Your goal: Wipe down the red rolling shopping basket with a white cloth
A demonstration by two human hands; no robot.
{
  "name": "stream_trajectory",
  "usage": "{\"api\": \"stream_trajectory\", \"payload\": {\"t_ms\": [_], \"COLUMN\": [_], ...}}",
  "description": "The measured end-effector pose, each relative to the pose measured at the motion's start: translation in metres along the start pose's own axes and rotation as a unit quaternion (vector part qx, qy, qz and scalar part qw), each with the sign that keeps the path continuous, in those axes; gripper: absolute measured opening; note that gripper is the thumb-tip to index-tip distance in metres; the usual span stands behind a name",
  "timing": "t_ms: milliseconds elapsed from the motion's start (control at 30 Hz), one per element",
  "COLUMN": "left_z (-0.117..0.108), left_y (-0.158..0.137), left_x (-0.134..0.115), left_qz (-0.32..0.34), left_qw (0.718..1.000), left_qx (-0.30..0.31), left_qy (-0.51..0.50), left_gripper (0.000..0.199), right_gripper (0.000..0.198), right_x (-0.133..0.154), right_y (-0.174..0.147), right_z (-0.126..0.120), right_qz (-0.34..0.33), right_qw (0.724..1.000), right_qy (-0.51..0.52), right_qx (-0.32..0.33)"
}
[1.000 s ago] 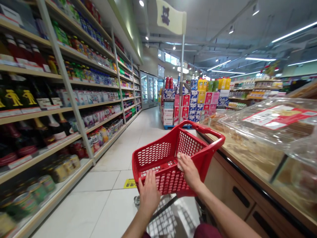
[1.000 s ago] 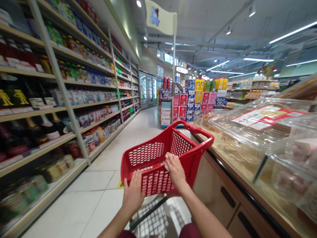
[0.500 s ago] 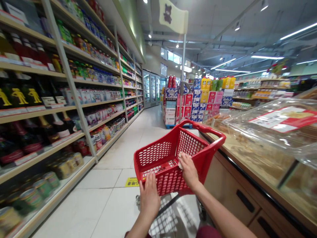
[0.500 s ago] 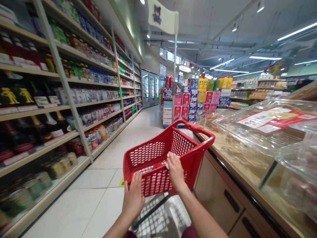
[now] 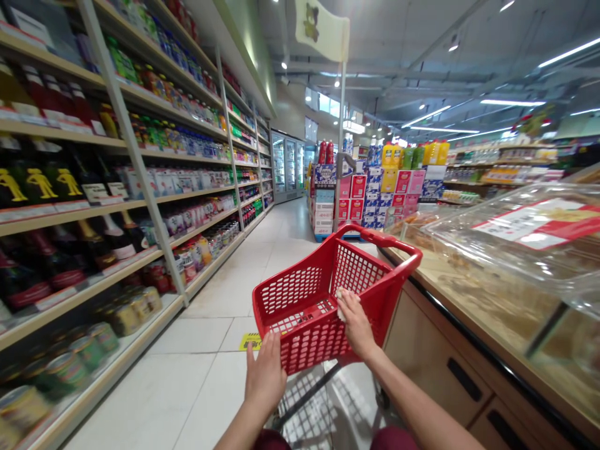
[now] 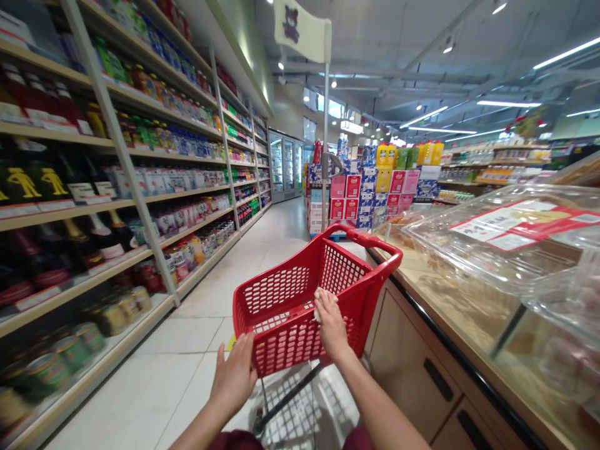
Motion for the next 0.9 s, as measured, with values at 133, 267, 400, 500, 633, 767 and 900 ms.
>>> {"api": "stream_trajectory", "payload": {"t_ms": [133, 267, 400, 500, 633, 767, 900], "left_z": [-0.003, 0.001, 0.007, 0.007, 0.012, 0.015, 0.005], "left_y": [-0.002, -0.009, -0.013, -0.011, -0.011, -0.018, -0.001], "left_x": [-0.014, -0.035, -0.051, -0.048, -0.047, -0.068, -0.058], "left_qz": [-0.001, 0.009, 0.065, 0.098, 0.1, 0.162, 0.136], "left_qw": [1.0, 0.999, 0.996, 0.993, 0.992, 0.983, 0.989], "left_qx": [0.014, 0.038, 0.062, 0.062, 0.069, 0.078, 0.057], "left_qy": [-0.002, -0.004, -0.009, -0.015, 0.026, 0.025, 0.006], "left_gripper": [0.064, 0.067, 0.069, 0.067, 0.067, 0.067, 0.062], "right_gripper": [0.051, 0.046, 0.042, 0.04, 0.044, 0.048, 0.045], "right_x": [0.001, 0.026, 0.064, 0.052, 0.044, 0.082, 0.077], "right_y": [0.007, 0.005, -0.008, -0.013, -0.021, -0.04, -0.053], "right_z": [0.008, 0.015, 0.016, 0.003, -0.005, -0.011, -0.028], "right_qz": [0.006, 0.01, -0.08, -0.052, 0.008, -0.041, -0.034], "right_qw": [1.0, 1.0, 0.992, 0.995, 0.998, 0.997, 0.998], "right_qy": [0.011, 0.023, 0.087, 0.079, 0.048, 0.052, 0.041], "right_qx": [0.0, 0.018, 0.036, 0.016, 0.026, 0.036, 0.042]}}
Point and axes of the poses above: each hand's wrist, its own y-axis towards the middle knuckle, its own z-axis out of the palm, x = y × z, the point moved 7 cm from there along y, towards the middle knuckle, and after that the axes turned 7 degrees about -z, right-handed, at the moved point
